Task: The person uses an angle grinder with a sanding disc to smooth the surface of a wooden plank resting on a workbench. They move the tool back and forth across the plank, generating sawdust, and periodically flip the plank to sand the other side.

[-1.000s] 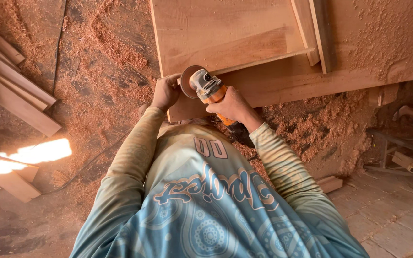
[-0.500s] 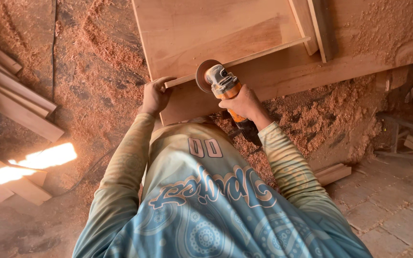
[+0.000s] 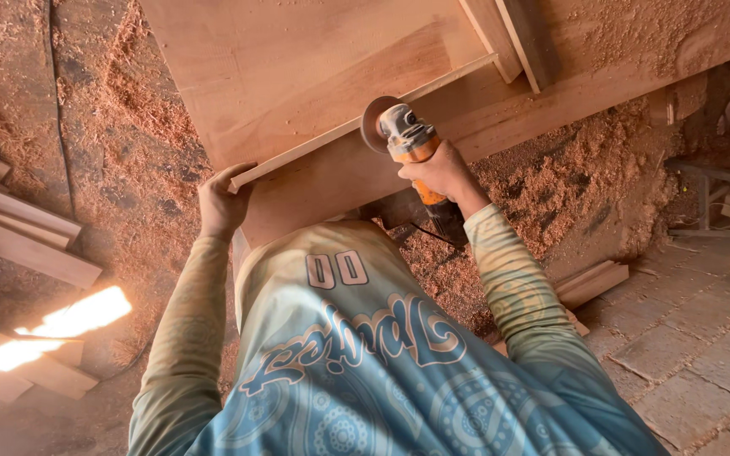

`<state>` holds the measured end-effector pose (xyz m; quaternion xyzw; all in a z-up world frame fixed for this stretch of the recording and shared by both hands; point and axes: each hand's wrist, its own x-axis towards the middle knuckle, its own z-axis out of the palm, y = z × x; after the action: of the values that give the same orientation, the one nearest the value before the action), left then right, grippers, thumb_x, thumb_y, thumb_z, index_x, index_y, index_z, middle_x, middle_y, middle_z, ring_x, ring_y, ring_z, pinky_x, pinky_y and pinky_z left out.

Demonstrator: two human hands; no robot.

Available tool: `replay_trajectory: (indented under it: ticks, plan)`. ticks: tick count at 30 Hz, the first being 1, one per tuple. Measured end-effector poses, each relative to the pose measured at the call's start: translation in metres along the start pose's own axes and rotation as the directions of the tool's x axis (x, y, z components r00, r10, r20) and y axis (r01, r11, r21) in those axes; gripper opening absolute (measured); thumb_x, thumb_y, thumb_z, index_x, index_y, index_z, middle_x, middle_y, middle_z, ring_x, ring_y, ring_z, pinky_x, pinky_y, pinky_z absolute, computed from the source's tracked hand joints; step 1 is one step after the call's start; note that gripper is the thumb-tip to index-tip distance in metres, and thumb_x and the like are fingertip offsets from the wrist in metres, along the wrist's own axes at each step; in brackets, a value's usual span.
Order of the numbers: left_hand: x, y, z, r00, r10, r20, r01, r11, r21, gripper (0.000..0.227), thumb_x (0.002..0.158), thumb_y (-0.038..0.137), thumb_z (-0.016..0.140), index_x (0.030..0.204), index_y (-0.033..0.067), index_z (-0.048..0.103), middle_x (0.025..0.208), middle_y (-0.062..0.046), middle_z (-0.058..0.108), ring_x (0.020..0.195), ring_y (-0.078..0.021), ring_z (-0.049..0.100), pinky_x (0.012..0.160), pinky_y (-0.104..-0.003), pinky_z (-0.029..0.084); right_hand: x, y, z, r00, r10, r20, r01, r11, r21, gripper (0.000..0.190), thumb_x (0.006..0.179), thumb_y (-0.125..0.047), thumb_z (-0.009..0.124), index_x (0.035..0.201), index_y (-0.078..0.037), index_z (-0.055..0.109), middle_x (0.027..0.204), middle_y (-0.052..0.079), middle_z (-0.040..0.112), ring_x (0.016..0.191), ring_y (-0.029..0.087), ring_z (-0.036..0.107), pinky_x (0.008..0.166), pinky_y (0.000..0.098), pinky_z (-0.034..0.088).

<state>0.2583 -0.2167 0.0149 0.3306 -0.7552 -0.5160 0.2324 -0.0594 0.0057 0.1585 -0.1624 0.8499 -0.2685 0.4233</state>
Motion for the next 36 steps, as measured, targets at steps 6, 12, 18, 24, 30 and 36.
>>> replay_trajectory:
  ticks: [6,12,18,24,30,36]
  plan:
    - [-0.003,0.000,0.001,0.997,-0.076,0.001,0.076,0.997,-0.011,0.024,0.093,0.007,0.079,0.117,0.0082,0.078,0.107,-0.011,0.079,0.096,-0.0182,0.076,0.082,-0.032,0.060,0.023,0.019,-0.039,1.000,0.020,0.005,-0.020,0.995,0.095,0.023,0.073,-0.010,0.080,0.092,-0.006,0.069,0.072,0.004,0.070,0.060,0.015,0.069,0.054,0.0329,0.057]
    - [-0.004,0.001,-0.001,0.996,-0.088,0.005,0.088,0.994,0.064,0.024,0.094,0.008,0.081,0.118,0.0067,0.077,0.108,-0.013,0.078,0.096,-0.0176,0.076,0.080,-0.031,0.059,0.044,0.037,-0.076,1.000,0.014,-0.021,-0.011,0.989,0.147,0.022,0.074,-0.007,0.080,0.094,-0.005,0.069,0.073,0.005,0.070,0.059,0.016,0.068,0.053,0.0334,0.057]
    - [-0.004,-0.006,-0.001,0.987,-0.156,0.028,0.152,0.982,0.111,0.023,0.095,0.013,0.080,0.119,0.0111,0.079,0.111,-0.009,0.078,0.097,-0.0160,0.076,0.085,-0.031,0.062,0.062,0.049,-0.119,0.994,0.099,-0.052,-0.089,0.981,0.174,0.032,0.075,-0.005,0.078,0.105,-0.006,0.066,0.083,0.006,0.071,0.064,0.016,0.071,0.059,0.0350,0.063]
    - [-0.004,-0.003,-0.003,0.987,-0.154,0.051,0.141,0.971,0.195,0.024,0.095,0.014,0.080,0.119,0.0113,0.079,0.110,-0.009,0.078,0.096,-0.0172,0.076,0.084,-0.032,0.063,0.081,0.070,-0.162,0.988,0.118,-0.096,-0.090,0.963,0.254,0.037,0.077,-0.005,0.077,0.111,-0.006,0.064,0.087,0.007,0.070,0.068,0.017,0.072,0.064,0.0353,0.065]
    - [-0.001,0.013,-0.007,0.982,-0.181,0.055,0.172,0.975,0.139,0.025,0.093,0.010,0.080,0.117,0.0094,0.078,0.107,-0.009,0.079,0.094,-0.0169,0.076,0.082,-0.030,0.061,0.103,0.081,-0.177,0.990,0.106,-0.094,-0.064,0.926,0.373,0.035,0.080,-0.005,0.077,0.112,-0.004,0.064,0.082,0.007,0.068,0.064,0.019,0.070,0.059,0.0356,0.061]
    - [-0.005,0.021,-0.003,0.996,-0.091,-0.010,0.092,0.992,0.089,0.022,0.091,0.008,0.081,0.113,0.0072,0.078,0.104,-0.014,0.078,0.092,-0.0222,0.077,0.080,-0.034,0.059,0.095,0.061,-0.144,0.990,0.089,-0.107,-0.057,0.960,0.275,0.037,0.078,-0.004,0.079,0.112,-0.004,0.065,0.084,0.008,0.070,0.064,0.019,0.071,0.059,0.0359,0.063]
